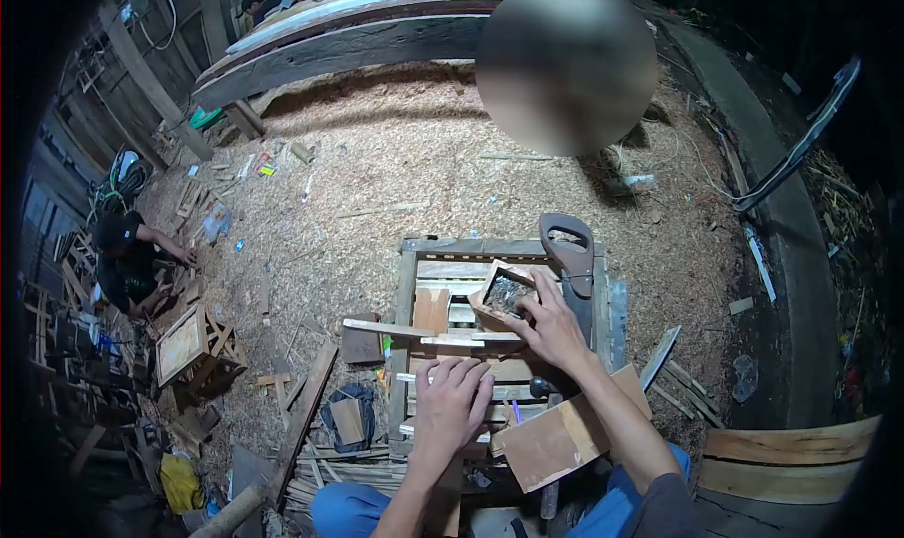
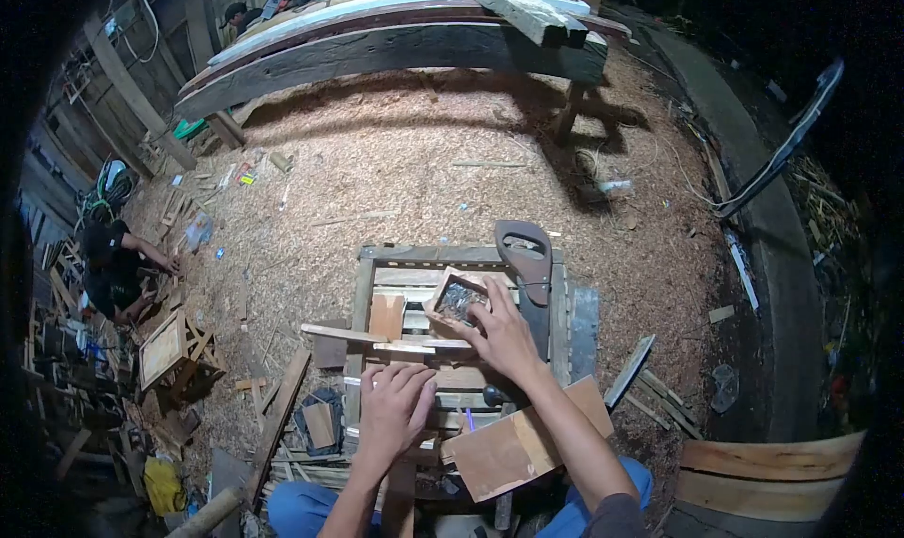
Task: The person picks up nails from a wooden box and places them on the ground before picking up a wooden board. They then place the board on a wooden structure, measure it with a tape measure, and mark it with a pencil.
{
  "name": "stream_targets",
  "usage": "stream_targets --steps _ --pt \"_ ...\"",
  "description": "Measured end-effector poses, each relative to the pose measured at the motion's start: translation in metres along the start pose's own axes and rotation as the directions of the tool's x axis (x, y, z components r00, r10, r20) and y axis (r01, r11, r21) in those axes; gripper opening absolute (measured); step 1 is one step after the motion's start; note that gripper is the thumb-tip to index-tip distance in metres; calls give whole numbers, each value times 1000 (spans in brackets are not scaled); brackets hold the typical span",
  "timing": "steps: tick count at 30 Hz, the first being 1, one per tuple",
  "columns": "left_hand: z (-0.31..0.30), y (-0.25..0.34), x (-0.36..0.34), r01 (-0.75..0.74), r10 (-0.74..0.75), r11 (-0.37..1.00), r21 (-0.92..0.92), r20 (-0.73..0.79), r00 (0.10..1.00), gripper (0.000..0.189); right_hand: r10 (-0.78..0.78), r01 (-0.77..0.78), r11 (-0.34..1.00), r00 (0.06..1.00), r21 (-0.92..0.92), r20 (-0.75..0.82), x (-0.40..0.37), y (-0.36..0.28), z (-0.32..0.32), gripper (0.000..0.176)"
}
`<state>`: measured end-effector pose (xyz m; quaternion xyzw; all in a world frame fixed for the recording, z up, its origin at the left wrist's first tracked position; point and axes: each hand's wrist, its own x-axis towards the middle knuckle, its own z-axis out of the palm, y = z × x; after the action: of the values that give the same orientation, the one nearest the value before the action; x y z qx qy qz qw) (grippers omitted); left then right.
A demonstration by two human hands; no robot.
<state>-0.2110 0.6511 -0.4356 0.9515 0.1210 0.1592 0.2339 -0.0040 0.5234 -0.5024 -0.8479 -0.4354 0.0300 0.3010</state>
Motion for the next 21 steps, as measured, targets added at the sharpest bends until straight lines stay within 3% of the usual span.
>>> stream_targets --steps 12,18,21 --pt "4 -2 0 -4 4 1000 -17 -30 1000 23 -58 44 977 996 -209 -61 -15 -9 6 34" --pt "2 -3 1 -12 7 996 -87 -66 998 25 -24 31 966 999 -257 30 -52 -39 -24 47" --pt "-4 -4 1 11 -26 978 -207 -72 997 31 53 -29 963 995 -267 84 -82 -61 -49 55"
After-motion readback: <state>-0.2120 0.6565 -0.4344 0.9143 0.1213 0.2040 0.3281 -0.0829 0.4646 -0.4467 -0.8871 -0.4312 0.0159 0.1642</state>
